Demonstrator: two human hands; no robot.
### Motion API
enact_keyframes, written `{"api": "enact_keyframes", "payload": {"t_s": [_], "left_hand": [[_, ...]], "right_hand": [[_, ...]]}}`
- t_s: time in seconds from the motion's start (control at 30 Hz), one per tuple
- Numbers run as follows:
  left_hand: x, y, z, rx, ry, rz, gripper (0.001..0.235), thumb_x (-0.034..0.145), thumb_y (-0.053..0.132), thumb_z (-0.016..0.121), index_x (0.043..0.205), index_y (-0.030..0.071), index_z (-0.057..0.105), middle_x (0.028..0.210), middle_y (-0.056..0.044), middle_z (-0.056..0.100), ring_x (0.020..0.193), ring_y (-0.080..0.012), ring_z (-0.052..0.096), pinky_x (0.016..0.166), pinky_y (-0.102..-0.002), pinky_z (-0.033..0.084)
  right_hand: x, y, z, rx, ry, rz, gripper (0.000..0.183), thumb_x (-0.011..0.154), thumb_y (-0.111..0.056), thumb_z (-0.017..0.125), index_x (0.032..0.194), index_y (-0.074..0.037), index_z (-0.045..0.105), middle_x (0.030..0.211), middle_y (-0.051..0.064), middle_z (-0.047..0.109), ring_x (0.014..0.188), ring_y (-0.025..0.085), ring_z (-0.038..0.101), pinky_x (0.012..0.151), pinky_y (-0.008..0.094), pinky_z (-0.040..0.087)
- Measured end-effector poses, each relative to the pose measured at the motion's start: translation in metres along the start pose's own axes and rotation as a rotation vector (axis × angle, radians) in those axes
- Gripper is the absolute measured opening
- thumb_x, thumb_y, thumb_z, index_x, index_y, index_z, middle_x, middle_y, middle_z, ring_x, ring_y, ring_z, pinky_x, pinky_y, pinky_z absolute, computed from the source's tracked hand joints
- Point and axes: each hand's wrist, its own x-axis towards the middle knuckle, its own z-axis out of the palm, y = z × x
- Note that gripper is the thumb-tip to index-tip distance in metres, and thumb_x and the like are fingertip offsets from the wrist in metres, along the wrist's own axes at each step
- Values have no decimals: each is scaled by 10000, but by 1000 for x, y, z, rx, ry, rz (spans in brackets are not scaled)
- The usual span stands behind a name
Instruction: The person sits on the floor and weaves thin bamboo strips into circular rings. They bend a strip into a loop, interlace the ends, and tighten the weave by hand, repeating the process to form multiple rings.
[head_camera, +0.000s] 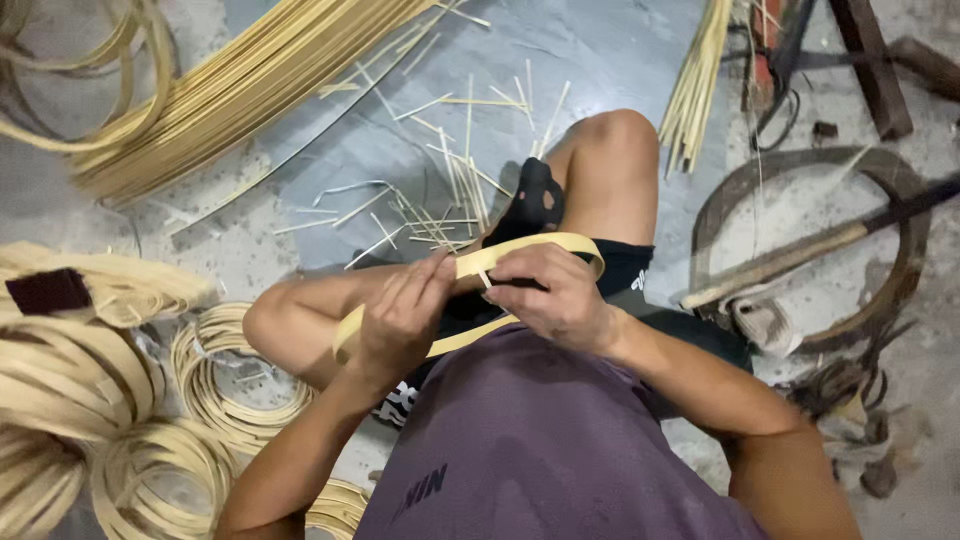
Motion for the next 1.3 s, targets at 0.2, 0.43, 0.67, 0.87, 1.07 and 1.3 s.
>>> {"api": "enact_keyframes", "payload": {"t_s": [0.2,0.43,0.67,0.87,1.07,1.3], "left_hand": [[-3,4,1,-36,6,-7,405,942,27,584,1340,-49,588,1314,-220,658,1111,-359,704,944,-429,568],[-9,6,10,14,-21,43,357,955,58,599,1294,-51,608,1257,-203,660,992,-309,708,847,-406,581],[-16,19,6,102,27,125,307,967,51,608,1257,-41,647,1228,-204,676,902,-256,690,743,-339,556],[-4,24,-6,-13,-8,26,278,904,73,599,1171,-1,624,1205,-166,680,915,-273,663,773,-348,553],[13,15,-17,-159,-171,-52,303,903,37,598,1201,10,638,1113,-115,678,947,-272,671,791,-394,560],[6,9,-13,-65,-75,-70,331,876,9,589,1205,10,629,1184,-168,698,945,-305,663,690,-397,563]], "right_hand": [[-21,4,9,-79,-14,-58,178,823,-93,809,992,-104,755,958,38,665,885,259,639,792,413,507],[8,-1,0,-4,-126,52,143,858,-94,811,987,-136,766,860,29,670,803,216,612,725,390,465],[26,86,28,285,-901,789,117,848,-194,718,925,-136,785,846,45,742,815,245,698,706,377,514],[28,21,-20,-68,-446,388,152,1028,-183,685,1031,-32,673,908,171,711,862,355,707,744,471,551],[-27,4,3,4,-427,163,375,824,-31,617,1196,-24,663,1233,237,653,1165,387,632,985,497,524],[-32,-5,-7,68,-386,-208,359,949,-83,640,1300,-9,643,1190,141,718,1100,269,706,866,368,554]]}}
